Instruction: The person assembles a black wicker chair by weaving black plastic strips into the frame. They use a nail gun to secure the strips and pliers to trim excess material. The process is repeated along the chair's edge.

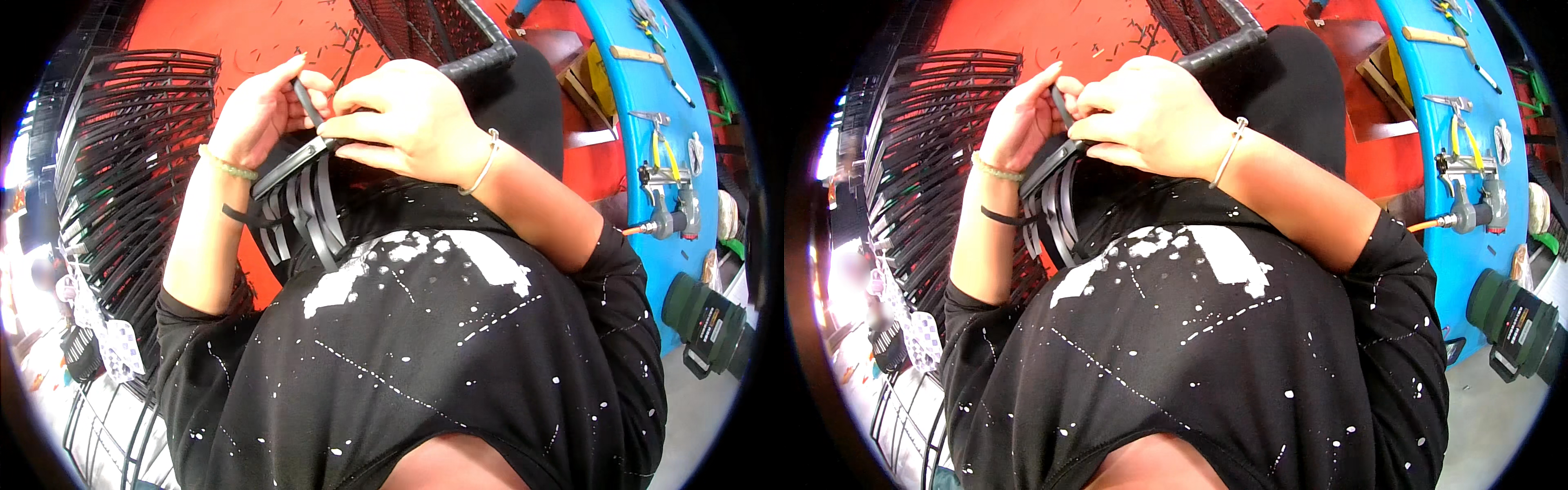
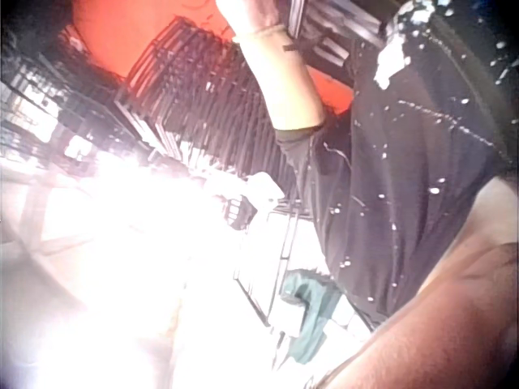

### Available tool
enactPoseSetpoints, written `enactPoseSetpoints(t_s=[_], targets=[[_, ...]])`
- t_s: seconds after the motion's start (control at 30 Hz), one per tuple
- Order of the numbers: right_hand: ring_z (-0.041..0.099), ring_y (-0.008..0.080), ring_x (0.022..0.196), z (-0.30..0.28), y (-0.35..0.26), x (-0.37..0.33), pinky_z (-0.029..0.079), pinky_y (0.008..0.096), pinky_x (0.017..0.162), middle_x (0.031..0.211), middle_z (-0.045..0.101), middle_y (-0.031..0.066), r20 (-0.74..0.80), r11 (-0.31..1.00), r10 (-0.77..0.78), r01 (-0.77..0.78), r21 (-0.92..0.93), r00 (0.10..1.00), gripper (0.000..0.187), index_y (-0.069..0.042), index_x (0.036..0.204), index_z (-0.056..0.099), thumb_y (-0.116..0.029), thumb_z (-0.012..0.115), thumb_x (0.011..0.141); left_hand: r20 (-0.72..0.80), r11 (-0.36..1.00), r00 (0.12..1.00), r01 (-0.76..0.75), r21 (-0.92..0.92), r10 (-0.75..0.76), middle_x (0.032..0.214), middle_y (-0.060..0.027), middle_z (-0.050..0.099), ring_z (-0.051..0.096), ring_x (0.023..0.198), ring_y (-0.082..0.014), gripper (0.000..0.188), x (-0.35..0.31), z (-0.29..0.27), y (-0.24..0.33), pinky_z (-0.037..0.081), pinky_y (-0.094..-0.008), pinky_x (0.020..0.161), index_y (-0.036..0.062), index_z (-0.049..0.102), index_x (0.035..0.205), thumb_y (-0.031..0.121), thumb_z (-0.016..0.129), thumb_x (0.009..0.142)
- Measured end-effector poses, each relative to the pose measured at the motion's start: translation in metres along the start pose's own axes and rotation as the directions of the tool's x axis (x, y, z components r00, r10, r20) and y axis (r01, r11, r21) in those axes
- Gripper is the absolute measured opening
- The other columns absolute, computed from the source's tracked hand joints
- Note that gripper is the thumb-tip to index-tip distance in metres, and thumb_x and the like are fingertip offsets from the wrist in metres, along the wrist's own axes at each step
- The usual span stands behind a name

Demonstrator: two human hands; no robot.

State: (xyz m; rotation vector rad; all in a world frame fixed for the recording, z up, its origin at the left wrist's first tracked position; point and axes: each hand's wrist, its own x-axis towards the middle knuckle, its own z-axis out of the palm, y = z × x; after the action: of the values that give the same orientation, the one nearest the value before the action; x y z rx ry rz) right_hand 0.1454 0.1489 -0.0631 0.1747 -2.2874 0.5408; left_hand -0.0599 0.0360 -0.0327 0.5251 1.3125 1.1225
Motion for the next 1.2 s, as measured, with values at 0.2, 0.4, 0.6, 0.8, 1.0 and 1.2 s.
enactPoseSetpoints(t_s=[0.2,0.4,0.6,0.8,1.0,1.2], targets=[[0.061,0.0162,0.08,-0.002,-0.004,0.003,0.047,0.0326,0.079,0.092,0.062,-0.0048,0.044,0.999,0.024,-0.023,-0.023,0.999,0.02,-0.02,0.095,0.072,-0.028,0.075,0.077,-0.091,0.882,0.958,-0.212,0.42,0.274,0.113,-0.0048,0.066,0.063,0.09,-0.0094,0.032,-0.022,0.0,-0.004,0.051,-0.0253,0.088,0.0042,0.061,0.125,0.019,0.063,0.096],[0.061,0.0174,0.08,-0.005,-0.007,0.008,0.046,0.0332,0.079,0.092,0.062,-0.004,0.076,0.999,0.041,-0.041,-0.006,0.996,0.02,-0.018,0.094,0.07,-0.026,0.075,0.077,0.331,0.311,0.783,-0.54,0.782,0.527,0.131,-0.0117,0.059,0.061,0.113,-0.0204,0.028,-0.029,-0.02,-0.009,0.048,-0.034,0.099,0.0028,0.069,0.112,0.001,0.069,0.084],[0.062,0.0226,0.083,-0.007,-0.011,0.013,0.047,0.0362,0.077,0.094,0.063,0.0022,0.091,0.999,0.017,-0.021,0.042,0.996,0.024,-0.012,0.096,0.07,-0.02,0.074,0.074,0.447,0.115,0.686,-0.608,0.786,0.575,0.124,-0.0093,0.063,0.066,0.103,-0.0234,0.018,-0.021,-0.015,-0.014,0.054,-0.033,0.087,0.0058,0.073,0.1,0.008,0.072,0.082],[0.062,0.0222,0.08,-0.012,-0.037,0.016,0.049,0.0369,0.07,0.095,0.063,0.0036,0.189,0.988,-0.111,0.087,0.131,0.976,0.027,-0.012,0.099,0.071,-0.013,0.071,0.073,0.254,0.397,0.789,-0.523,0.754,0.559,0.091,-0.0067,0.072,0.07,0.081,-0.0137,0.014,-0.021,-0.01,-0.019,0.056,-0.0273,0.075,0.0006,0.07,0.101,0.004,0.068,0.087],[0.061,0.012,0.087,-0.013,-0.046,0.001,0.045,0.0305,0.082,0.094,0.064,-0.0052,0.278,0.995,-0.099,0.086,0.06,0.955,0.019,-0.015,0.096,0.071,-0.017,0.069,0.076,0.029,0.87,0.95,-0.297,0.395,0.311,0.091,-0.005,0.071,0.068,0.081,-0.0104,0.018,-0.024,0.0,-0.016,0.055,-0.0249,0.077,-0.0016,0.067,0.107,0.008,0.065,0.092],[0.061,0.01,0.087,-0.008,-0.047,-0.008,0.045,0.0292,0.081,0.092,0.064,-0.0068,0.271,0.993,-0.117,0.106,0.055,0.955,0.014,-0.015,0.094,0.071,-0.018,0.069,0.08,0.072,0.998,0.996,0.046,0.033,-0.048,0.083,-0.0063,0.071,0.067,0.071,-0.0118,0.017,-0.027,-0.001,-0.02,0.055,-0.0236,0.067,-0.0013,0.07,0.099,0.012,0.067,0.09]])
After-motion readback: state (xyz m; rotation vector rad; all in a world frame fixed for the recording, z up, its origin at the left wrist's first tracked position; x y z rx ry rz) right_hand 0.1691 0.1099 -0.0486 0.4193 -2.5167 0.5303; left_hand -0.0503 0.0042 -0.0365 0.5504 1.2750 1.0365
